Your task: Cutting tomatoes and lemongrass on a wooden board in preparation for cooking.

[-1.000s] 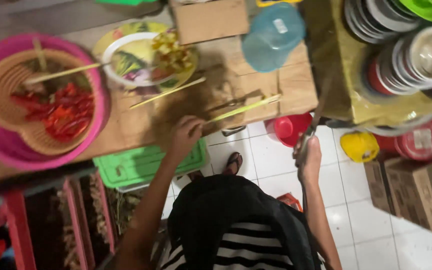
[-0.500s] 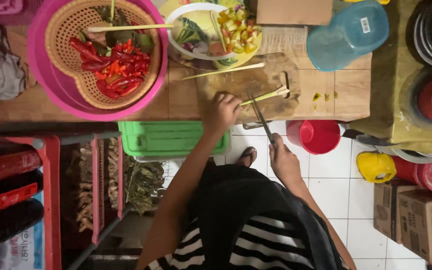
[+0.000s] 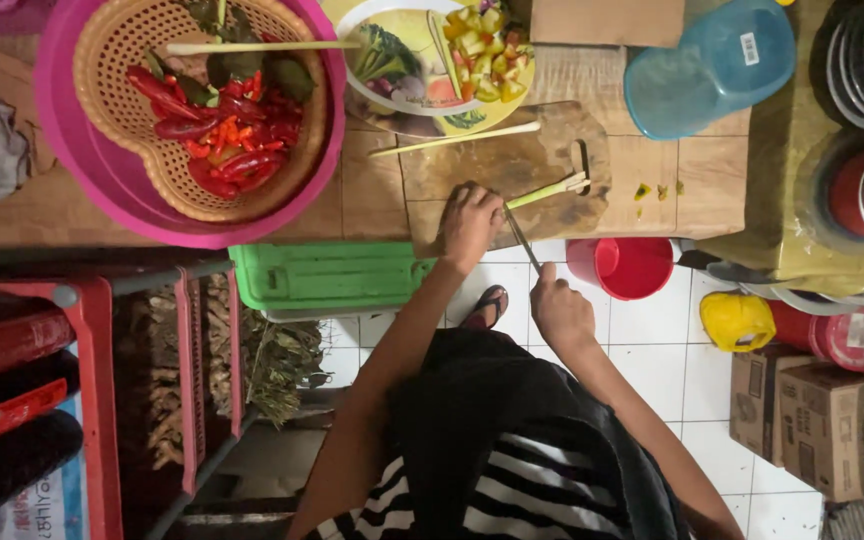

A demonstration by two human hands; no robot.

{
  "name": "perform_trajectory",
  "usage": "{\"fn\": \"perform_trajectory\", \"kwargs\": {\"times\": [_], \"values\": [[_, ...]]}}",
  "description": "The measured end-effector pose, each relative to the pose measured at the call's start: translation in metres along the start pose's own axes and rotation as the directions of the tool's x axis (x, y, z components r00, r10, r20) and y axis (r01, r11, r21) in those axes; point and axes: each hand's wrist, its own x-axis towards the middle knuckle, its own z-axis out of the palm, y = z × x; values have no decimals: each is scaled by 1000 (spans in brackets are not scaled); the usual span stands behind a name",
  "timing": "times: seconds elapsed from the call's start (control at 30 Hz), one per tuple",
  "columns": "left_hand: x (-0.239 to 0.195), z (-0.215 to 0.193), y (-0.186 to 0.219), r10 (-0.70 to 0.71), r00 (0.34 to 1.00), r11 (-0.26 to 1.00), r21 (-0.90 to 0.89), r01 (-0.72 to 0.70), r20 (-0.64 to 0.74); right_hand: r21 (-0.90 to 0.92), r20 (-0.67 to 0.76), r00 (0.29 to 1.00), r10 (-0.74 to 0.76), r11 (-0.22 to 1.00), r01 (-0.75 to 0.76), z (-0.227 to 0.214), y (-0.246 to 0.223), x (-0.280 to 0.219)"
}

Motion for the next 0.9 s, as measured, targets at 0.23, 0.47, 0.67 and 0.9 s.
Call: {"fn": "perform_trajectory", "kwargs": {"times": [0.23, 0.47, 0.67, 0.9], "values": [[1, -3, 7, -9, 1000, 1000, 3, 9, -18, -1, -1, 1000, -13, 1000, 13, 11, -6, 15], [-22, 5, -9, -59, 995, 993, 103, 51, 78, 124, 9, 999, -44, 991, 42, 21, -3, 39], [20, -19, 24, -51, 997, 989, 136, 59, -62, 641, 29, 999, 38, 766, -48, -47, 19, -1], [45, 124, 32, -94, 913, 988, 151, 36, 396, 928, -60, 935, 349, 364, -77, -38, 102, -59]]}}
